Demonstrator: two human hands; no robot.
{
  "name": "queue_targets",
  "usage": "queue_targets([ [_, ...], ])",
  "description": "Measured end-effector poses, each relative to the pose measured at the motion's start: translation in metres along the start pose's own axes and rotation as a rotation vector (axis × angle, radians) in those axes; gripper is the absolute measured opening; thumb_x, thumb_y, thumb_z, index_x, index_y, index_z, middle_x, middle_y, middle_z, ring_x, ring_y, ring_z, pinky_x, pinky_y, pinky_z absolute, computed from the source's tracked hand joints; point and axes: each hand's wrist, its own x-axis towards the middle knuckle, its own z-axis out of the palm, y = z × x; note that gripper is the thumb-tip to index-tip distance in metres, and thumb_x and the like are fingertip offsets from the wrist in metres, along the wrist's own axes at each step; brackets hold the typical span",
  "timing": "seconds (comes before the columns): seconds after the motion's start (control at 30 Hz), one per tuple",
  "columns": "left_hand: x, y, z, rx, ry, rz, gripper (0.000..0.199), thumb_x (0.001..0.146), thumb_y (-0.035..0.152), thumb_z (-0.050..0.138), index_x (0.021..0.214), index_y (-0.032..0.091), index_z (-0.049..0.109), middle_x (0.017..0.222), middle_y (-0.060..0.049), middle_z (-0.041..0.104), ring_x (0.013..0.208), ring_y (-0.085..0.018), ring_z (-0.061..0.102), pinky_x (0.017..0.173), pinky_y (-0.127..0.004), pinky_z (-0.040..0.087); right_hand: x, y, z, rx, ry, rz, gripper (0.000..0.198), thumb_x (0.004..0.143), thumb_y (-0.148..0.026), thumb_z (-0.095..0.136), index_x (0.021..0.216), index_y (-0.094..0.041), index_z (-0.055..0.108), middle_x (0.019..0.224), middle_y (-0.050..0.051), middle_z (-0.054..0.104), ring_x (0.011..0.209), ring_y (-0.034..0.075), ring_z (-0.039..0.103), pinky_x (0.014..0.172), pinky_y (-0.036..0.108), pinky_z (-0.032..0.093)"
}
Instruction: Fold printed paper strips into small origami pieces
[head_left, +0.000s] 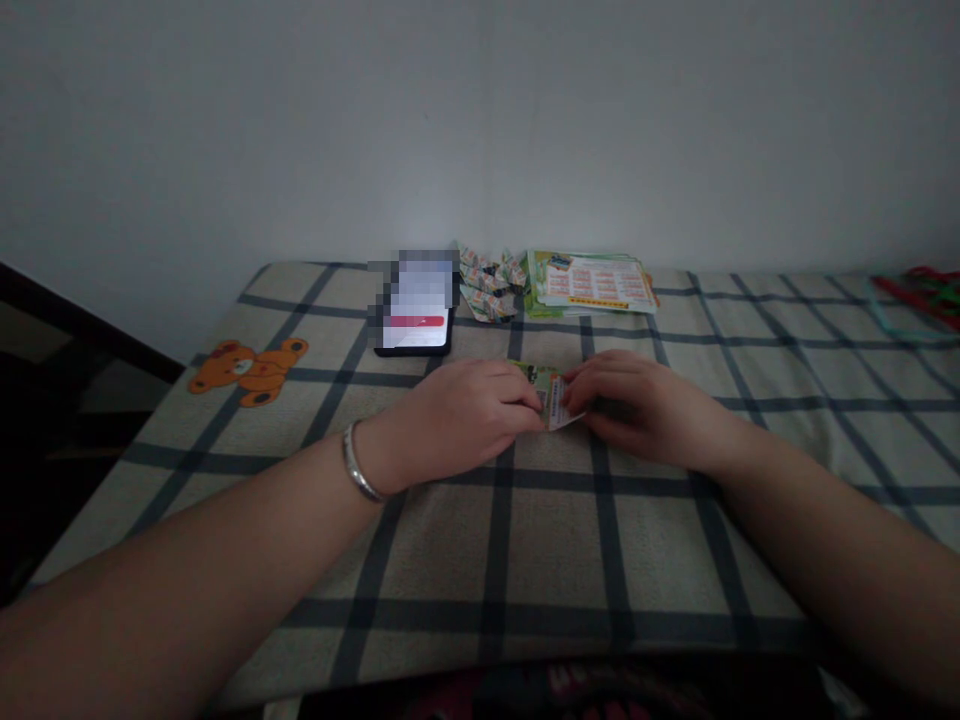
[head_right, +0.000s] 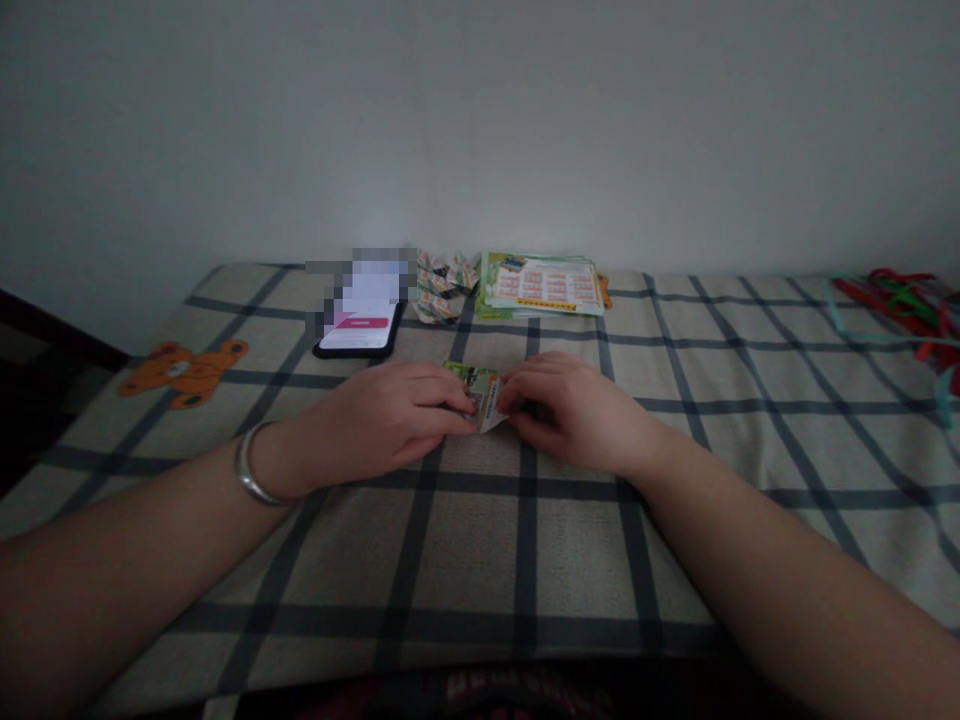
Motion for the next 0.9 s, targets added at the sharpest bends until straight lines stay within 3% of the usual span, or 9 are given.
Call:
queue_targets([
  [0.2, -0.002, -0.001, -0.002, -0.063, -0.004, -0.011, 0.026, 0.085, 0.011, 0.056, 0.102, 0.022, 0.073, 0.107, -0.005, 0.070, 0.103, -0.022, 0.063, 0.093, -0.039, 0.051, 0.002, 0.001, 0.004, 0.038, 0.049, 0.062, 0.012, 0.090, -0.019, 0.054, 0.094, -0.021, 0.065, 0.092, 0.005, 0.070, 0.087, 0.019, 0.061, 0.079, 0.034, 0.046],
  [0.4, 0.001, 0.002, -0.002, -0.039, -0.051, -0.051, 0.026, 0.086, 0.011, 0.055, 0.102, 0.024, 0.072, 0.105, -0.003, 0.069, 0.101, -0.021, 0.064, 0.109, -0.055, 0.036, 0.009, 0.009, 0.015, -0.065, 0.114, 0.140, 0.017, 0.093, -0.029, 0.055, 0.082, -0.019, 0.064, 0.077, 0.004, 0.064, 0.079, 0.019, 0.055, 0.072, 0.032, 0.041],
  [0.6, 0.001, 0.001, -0.002, -0.060, -0.031, -0.017, 0.026, 0.085, 0.011, 0.056, 0.102, 0.022, 0.072, 0.105, -0.004, 0.071, 0.102, -0.022, 0.064, 0.100, -0.044, 0.048, 0.012, 0.009, 0.019, -0.153, 0.128, 0.176, 0.020, 0.092, -0.033, 0.056, 0.081, -0.019, 0.064, 0.076, 0.004, 0.063, 0.076, 0.019, 0.054, 0.069, 0.032, 0.039],
  [0.9, 0.001, 0.005, -0.002, -0.040, -0.017, -0.029, 0.027, 0.087, 0.010, 0.053, 0.104, 0.021, 0.071, 0.110, -0.004, 0.072, 0.105, -0.019, 0.065, 0.095, -0.035, 0.051, 0.012, 0.007, 0.020, -0.241, 0.151, 0.216, 0.019, 0.092, -0.035, 0.058, 0.083, -0.018, 0.063, 0.081, 0.006, 0.064, 0.080, 0.022, 0.056, 0.073, 0.035, 0.041],
])
